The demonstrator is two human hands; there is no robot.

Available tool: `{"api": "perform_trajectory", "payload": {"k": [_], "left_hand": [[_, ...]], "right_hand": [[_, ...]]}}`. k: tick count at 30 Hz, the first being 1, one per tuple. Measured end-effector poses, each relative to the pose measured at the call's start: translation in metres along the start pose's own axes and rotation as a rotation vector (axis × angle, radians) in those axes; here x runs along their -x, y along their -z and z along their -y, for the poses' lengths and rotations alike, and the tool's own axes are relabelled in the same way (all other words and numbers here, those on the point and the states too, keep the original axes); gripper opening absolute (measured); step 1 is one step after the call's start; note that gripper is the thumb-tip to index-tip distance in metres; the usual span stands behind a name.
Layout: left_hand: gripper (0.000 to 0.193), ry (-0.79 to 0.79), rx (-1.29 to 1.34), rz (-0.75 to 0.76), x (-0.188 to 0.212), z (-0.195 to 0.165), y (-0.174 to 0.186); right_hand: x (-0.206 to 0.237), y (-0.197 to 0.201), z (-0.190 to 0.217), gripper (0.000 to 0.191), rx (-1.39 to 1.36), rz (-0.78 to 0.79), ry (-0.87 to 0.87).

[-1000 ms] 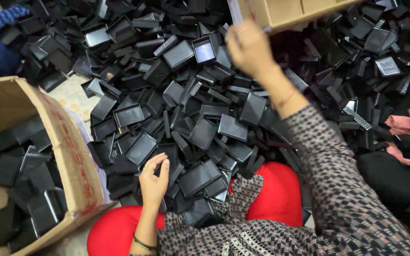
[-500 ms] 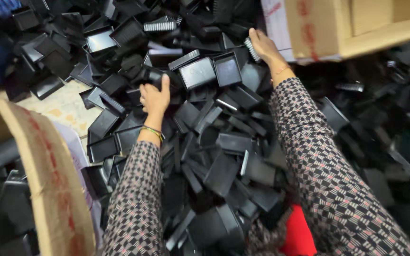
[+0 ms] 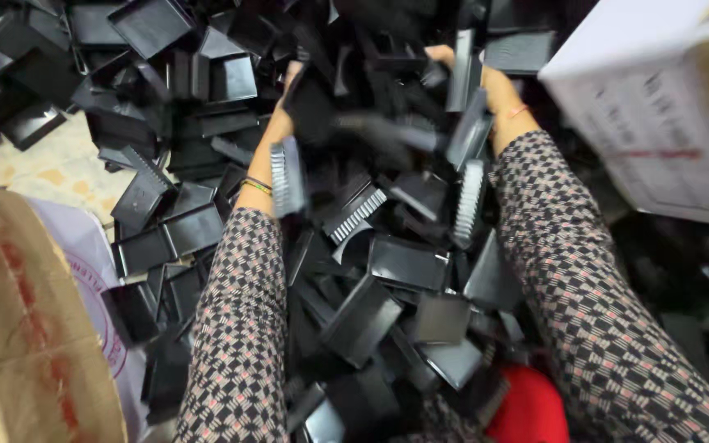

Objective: The person sits on the floor and repeatedly picks up small black plastic components from a large pile, briefly inspects them, and places them into a cardboard box. The person also moves the box and adjusts the pile of parts during the process.

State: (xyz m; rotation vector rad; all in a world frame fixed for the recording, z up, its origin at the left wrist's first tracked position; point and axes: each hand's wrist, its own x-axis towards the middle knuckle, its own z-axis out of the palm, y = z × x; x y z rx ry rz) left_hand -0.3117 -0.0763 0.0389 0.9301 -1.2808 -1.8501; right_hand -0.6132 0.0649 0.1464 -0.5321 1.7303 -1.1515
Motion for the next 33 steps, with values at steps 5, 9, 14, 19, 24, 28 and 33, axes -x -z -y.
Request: {"api": "perform_trajectory", "payload": {"k": [5, 9, 14, 19, 24, 28, 33], "left_hand": [[0.084, 0.025, 0.011, 0.131, 0.066, -0.03, -0.031], [0.076, 0.023, -0.031, 0.175, 0.128, -0.057, -0.043], [0.067, 0.041, -0.172, 0.211, 0.214, -0.08, -0.043], [0.057, -0.099, -0.425, 0.362, 0.259, -0.093, -0.047], [0.081, 0.158, -0.49, 0.28, 0.284, -0.112, -0.055], [0.09, 0.065, -0.792, 0.164, 0.347, -0.094, -0.077], [0.112, -0.256, -1.433, -0.171, 0.415, -0.017, -0.118]], "right_hand": [[0.064, 0.022, -0.019, 0.044, 0.16, 0.2, -0.023], [0.087, 0.015, -0.034, 0.047, 0.431, 0.512, 0.082], [0.102, -0.019, -0.029, 0.053, 0.653, 0.733, 0.394], [0.158, -0.021, -0.027, 0.054, 0.627, 0.665, 0.695], [0.241, -0.008, -0.038, 0.045, 0.652, 0.29, 0.763], [0.307, 0.007, -0.067, 0.065, 0.852, 0.17, 1.044], [0.335, -0.032, -0.138, 0.08, 0.924, -0.099, 0.917]]}}
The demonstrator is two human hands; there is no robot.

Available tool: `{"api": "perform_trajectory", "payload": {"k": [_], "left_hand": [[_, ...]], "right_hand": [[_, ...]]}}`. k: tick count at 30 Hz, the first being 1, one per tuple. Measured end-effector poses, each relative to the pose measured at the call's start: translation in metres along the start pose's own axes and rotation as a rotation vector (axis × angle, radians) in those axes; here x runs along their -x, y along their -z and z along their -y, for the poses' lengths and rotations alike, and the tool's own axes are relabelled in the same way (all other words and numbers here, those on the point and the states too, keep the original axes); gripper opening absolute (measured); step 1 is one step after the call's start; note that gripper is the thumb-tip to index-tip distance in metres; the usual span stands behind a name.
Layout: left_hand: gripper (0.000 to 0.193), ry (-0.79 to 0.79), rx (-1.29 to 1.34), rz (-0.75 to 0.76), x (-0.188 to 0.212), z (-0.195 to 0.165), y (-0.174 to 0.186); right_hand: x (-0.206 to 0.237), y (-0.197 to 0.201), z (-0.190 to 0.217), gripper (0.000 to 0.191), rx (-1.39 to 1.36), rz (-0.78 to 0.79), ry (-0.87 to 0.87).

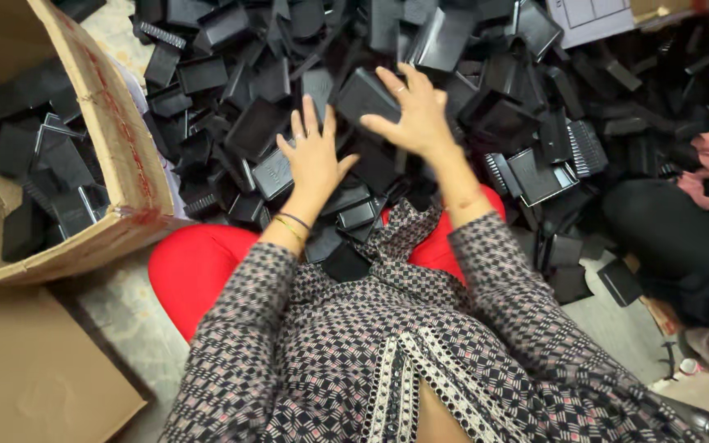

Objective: The person sits on the floor and repeatedly picks up small black plastic components from a large pile, briefly inspects them, and places them into a cardboard box. The person also moves the box and adjusts the pile of parts during the process.

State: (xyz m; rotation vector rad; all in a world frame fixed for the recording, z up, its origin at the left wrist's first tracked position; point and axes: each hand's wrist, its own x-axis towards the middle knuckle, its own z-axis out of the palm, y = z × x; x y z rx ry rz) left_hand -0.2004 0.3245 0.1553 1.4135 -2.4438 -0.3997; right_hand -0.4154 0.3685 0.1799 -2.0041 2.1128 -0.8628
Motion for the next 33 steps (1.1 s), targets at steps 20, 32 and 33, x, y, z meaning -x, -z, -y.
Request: {"api": "perform_trajectory", "payload": {"k": [20, 32, 33], "left_hand": [[0.089, 0.52, 1.789, -0.028, 0.191, 0.031, -0.034], [0.043, 0.584, 2.174, -0.103, 0.247, 0.114, 0.038], [0.04, 0.563, 2.181, -0.066, 0.248, 0.111, 0.033]], "right_hand": [[0.153, -0.027, 0.142, 0.024, -0.37, 0.101, 0.316], [0.076, 0.01, 0.025, 0.065, -0.076, -0.371, 0.039], [0.072, 0.016, 0.019, 0.068, -0.101, -0.277, 0.003]]}}
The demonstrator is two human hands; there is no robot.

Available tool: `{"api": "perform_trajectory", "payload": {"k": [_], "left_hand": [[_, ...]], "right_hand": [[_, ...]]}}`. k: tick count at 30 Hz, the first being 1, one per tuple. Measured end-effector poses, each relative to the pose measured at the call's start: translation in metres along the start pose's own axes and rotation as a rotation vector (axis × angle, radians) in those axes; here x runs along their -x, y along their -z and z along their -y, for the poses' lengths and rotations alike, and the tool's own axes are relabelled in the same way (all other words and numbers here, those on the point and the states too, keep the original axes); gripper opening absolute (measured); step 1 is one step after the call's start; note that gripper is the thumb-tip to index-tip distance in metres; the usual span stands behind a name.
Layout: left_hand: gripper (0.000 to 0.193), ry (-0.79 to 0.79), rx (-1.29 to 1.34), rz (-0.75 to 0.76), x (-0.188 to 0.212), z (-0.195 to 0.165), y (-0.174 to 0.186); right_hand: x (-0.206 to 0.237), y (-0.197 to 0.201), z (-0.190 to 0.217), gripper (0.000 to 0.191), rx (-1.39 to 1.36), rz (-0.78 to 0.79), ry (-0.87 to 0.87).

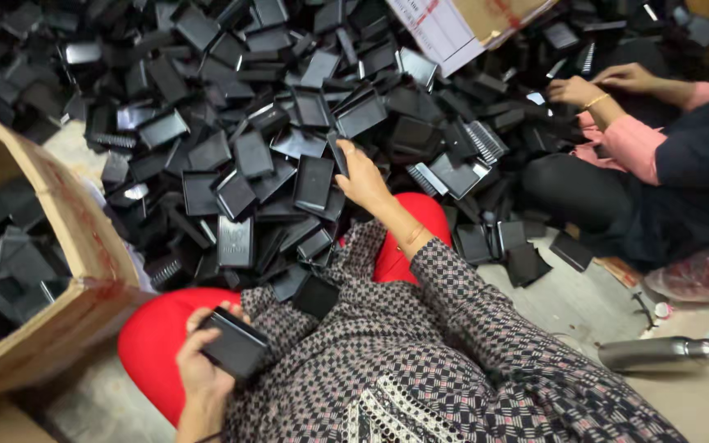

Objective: The person sits on the floor and repeatedly picks up small black plastic components from a large pile, briefly inspects them, and places them into a cardboard box. The person also moves the box and adjusts the pile of parts during the process.

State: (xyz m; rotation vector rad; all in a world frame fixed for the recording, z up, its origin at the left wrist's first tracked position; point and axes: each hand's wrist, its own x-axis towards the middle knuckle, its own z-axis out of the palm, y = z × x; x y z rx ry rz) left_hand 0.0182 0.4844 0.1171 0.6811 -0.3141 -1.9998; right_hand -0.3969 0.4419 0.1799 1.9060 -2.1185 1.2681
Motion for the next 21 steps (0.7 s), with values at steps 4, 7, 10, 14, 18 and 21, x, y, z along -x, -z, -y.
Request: {"api": "perform_trajectory", "payload": {"k": [4, 7, 10, 14, 18, 21], "left_hand": [[0.025, -0.008, -0.207, -0.049, -0.022, 0.023, -0.018], [0.022, 0.033, -0.284, -0.007, -0.047, 0.04, -0.049], [0.034, 0.079, -0.343, 0.112, -0.064, 0.052, -0.08], [0.03, -0.128, -0.551, 0.145, -0.075, 0.074, -0.105], [0.041, -0.335, -0.828, 0.044, -0.08, 0.089, -0.099], [0.047, -0.444, -0.539, -0.04, -0.087, 0.081, -0.085]], "right_hand": [[0.018, 0.015, 0.019, 0.048, -0.039, -0.22, 0.01], [0.055, 0.015, 0.06, 0.035, -0.48, 0.028, -0.339], [0.088, 0.009, 0.099, 0.041, -1.048, 0.32, -0.248], [0.105, 0.005, 0.119, 0.07, -0.651, 0.401, -0.362], [0.107, 0.002, 0.117, 0.071, -0.354, 0.178, -0.069], [0.114, -0.01, 0.122, 0.057, -0.478, 0.188, -0.115]]}}
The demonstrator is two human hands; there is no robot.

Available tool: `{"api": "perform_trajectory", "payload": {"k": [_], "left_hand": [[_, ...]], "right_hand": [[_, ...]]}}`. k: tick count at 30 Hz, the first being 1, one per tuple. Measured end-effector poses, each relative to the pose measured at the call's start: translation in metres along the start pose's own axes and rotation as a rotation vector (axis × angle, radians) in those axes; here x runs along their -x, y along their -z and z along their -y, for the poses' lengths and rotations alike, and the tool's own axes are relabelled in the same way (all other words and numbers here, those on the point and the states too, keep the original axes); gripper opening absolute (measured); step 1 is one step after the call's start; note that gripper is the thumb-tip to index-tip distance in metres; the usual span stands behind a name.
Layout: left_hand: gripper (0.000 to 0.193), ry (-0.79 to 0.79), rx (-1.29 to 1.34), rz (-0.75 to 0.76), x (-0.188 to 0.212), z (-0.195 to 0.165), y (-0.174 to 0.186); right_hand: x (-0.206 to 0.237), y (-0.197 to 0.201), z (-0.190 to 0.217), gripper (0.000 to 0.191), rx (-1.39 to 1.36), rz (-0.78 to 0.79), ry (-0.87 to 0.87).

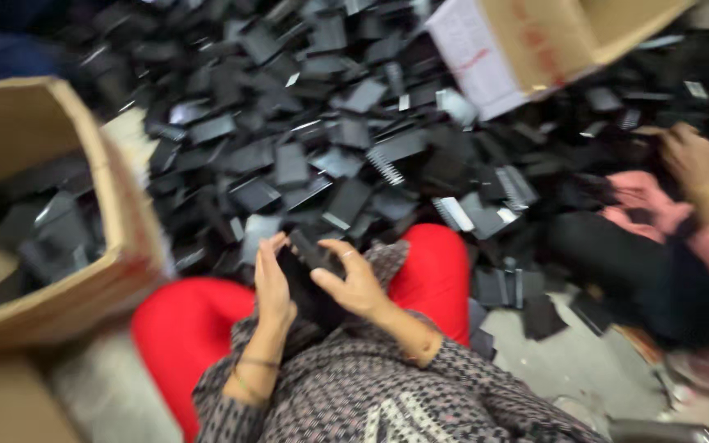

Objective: The person sits on the floor and repeatedly picks up small black plastic components from a large pile, briefly inspects them, and places them into a cardboard box. The person also moves the box and adjusts the pile of parts during the process.

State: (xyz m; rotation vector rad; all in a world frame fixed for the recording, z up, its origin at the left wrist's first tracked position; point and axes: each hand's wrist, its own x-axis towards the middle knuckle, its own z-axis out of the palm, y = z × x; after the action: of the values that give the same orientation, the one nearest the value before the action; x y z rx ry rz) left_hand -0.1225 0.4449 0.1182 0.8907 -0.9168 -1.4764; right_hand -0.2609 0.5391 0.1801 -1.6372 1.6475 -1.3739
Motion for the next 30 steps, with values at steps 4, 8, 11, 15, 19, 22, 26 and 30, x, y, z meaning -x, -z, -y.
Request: {"api": "perform_trajectory", "payload": {"k": [4, 8, 11, 15, 19, 22, 26, 30], "left_hand": [[0.06, 0.11, 0.271, -0.055, -0.007, -0.006, 0.016], [0.05, 0.047, 0.277, -0.001, 0.003, -0.011, 0.005], [0.033, -0.016, 0.246, 0.006, 0.015, -0.012, -0.013], [0.054, -0.075, 0.238, 0.134, 0.023, -0.019, -0.028], [0.052, -0.009, 0.395, 0.127, 0.017, -0.04, -0.023], [0.054, -0.008, 0.457, 0.23, 0.009, -0.056, -0.012], [0.04, 0.087, 0.049, 0.135, 0.01, -0.06, 0.01], [0.035, 0.031, -0.191, 0.022, 0.005, -0.066, 0.05]], "right_hand": [[0.017, -0.028, 0.0, 0.053, -0.146, 0.082, -0.053], [0.016, -0.038, -0.012, 0.056, -0.514, 0.162, -0.256], [0.017, -0.038, -0.023, 0.058, -0.319, 0.131, -0.144], [0.021, -0.042, -0.03, 0.062, -0.523, 0.088, 0.057], [0.009, -0.033, -0.034, 0.059, -0.768, 0.143, -0.153], [-0.01, -0.019, -0.04, 0.042, -0.99, 0.221, -0.466], [-0.02, -0.023, -0.042, 0.034, -0.849, 0.216, -0.304], [-0.037, -0.049, -0.038, 0.035, -0.69, 0.323, -0.194]]}}
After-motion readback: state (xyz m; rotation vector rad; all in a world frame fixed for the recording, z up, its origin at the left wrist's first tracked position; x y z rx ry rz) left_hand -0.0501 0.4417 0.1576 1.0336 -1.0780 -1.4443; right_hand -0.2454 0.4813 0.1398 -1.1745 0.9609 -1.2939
